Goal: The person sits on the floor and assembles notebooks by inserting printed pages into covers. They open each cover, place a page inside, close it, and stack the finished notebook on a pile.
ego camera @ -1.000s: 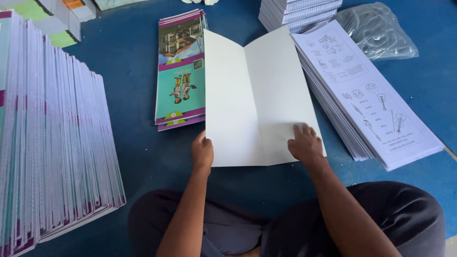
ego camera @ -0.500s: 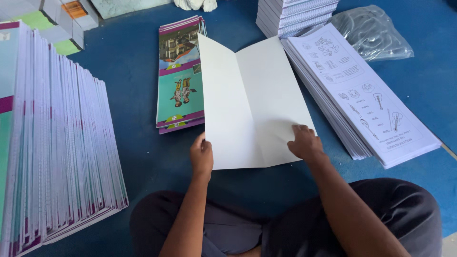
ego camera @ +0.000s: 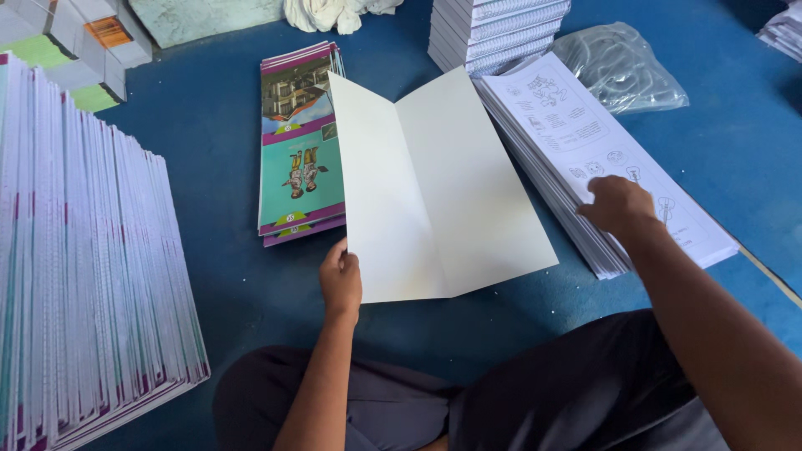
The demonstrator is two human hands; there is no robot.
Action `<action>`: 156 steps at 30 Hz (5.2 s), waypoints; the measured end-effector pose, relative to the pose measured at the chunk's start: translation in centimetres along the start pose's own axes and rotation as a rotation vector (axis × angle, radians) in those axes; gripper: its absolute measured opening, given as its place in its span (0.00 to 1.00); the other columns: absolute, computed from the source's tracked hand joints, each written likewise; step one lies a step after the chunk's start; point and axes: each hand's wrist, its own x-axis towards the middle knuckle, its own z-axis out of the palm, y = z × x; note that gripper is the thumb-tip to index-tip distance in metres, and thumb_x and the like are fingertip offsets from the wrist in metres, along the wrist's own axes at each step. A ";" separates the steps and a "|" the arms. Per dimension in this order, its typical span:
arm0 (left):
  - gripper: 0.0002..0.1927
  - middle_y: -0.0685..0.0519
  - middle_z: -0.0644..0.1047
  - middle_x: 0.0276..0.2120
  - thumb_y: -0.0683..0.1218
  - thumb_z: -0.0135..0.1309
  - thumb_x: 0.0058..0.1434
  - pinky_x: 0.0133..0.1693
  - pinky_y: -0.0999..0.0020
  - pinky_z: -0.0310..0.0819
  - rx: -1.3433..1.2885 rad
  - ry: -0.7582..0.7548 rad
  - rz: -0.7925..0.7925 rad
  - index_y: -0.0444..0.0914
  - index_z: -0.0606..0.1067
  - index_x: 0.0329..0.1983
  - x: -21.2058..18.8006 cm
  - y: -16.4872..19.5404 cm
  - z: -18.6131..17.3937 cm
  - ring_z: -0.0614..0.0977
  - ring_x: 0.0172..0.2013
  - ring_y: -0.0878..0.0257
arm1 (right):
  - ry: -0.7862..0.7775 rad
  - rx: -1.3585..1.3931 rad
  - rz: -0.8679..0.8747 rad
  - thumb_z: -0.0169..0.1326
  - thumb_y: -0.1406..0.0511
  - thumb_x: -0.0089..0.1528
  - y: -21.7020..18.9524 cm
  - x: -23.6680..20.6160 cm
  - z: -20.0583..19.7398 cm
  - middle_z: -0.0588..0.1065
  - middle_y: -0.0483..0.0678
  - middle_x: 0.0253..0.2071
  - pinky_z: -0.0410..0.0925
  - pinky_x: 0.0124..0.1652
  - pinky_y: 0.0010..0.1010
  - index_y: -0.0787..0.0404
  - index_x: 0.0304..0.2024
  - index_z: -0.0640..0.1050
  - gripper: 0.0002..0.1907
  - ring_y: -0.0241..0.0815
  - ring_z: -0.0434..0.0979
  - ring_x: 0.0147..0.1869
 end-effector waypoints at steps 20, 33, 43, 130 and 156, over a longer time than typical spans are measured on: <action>0.21 0.46 0.82 0.46 0.40 0.43 0.68 0.47 0.69 0.75 -0.001 -0.041 0.014 0.35 0.73 0.64 -0.4 0.7 1.1 0.82 0.43 0.63 | 0.011 0.176 0.027 0.61 0.56 0.57 0.7 0.7 0.5 0.83 0.53 0.47 0.74 0.55 0.38 0.54 0.52 0.84 0.22 0.51 0.84 0.51; 0.21 0.50 0.81 0.45 0.42 0.46 0.69 0.46 0.71 0.73 -0.082 -0.111 0.093 0.34 0.73 0.64 -0.2 -0.1 1.0 0.80 0.43 0.67 | -0.051 0.227 0.162 0.57 0.39 0.60 3.7 2.4 2.4 0.83 0.60 0.42 0.74 0.55 0.46 0.68 0.41 0.85 0.37 0.55 0.86 0.51; 0.21 0.47 0.81 0.48 0.43 0.46 0.69 0.48 0.68 0.73 -0.095 -0.134 0.042 0.35 0.72 0.65 -0.5 1.1 1.6 0.80 0.46 0.63 | -0.129 0.267 0.443 0.59 0.27 0.43 5.8 2.4 3.1 0.67 0.76 0.63 0.72 0.54 0.66 0.79 0.64 0.69 0.70 0.76 0.66 0.69; 0.21 0.58 0.82 0.43 0.40 0.47 0.67 0.42 0.81 0.72 -0.090 -0.196 0.191 0.35 0.75 0.62 -1.9 5.0 -2.9 0.77 0.36 0.78 | -0.157 1.366 -0.072 0.50 0.71 0.66 -12.8 -2.9 2.2 0.79 0.57 0.49 0.78 0.43 0.35 0.68 0.64 0.71 0.23 0.44 0.82 0.44; 0.33 0.46 0.80 0.51 0.63 0.39 0.71 0.49 0.64 0.76 -0.348 -0.472 0.003 0.34 0.72 0.65 -2.5 3.6 -0.4 0.81 0.50 0.60 | -0.164 1.204 -0.113 0.50 0.71 0.65 -14.0 -2.2 3.2 0.79 0.59 0.45 0.78 0.40 0.35 0.67 0.62 0.72 0.21 0.45 0.83 0.41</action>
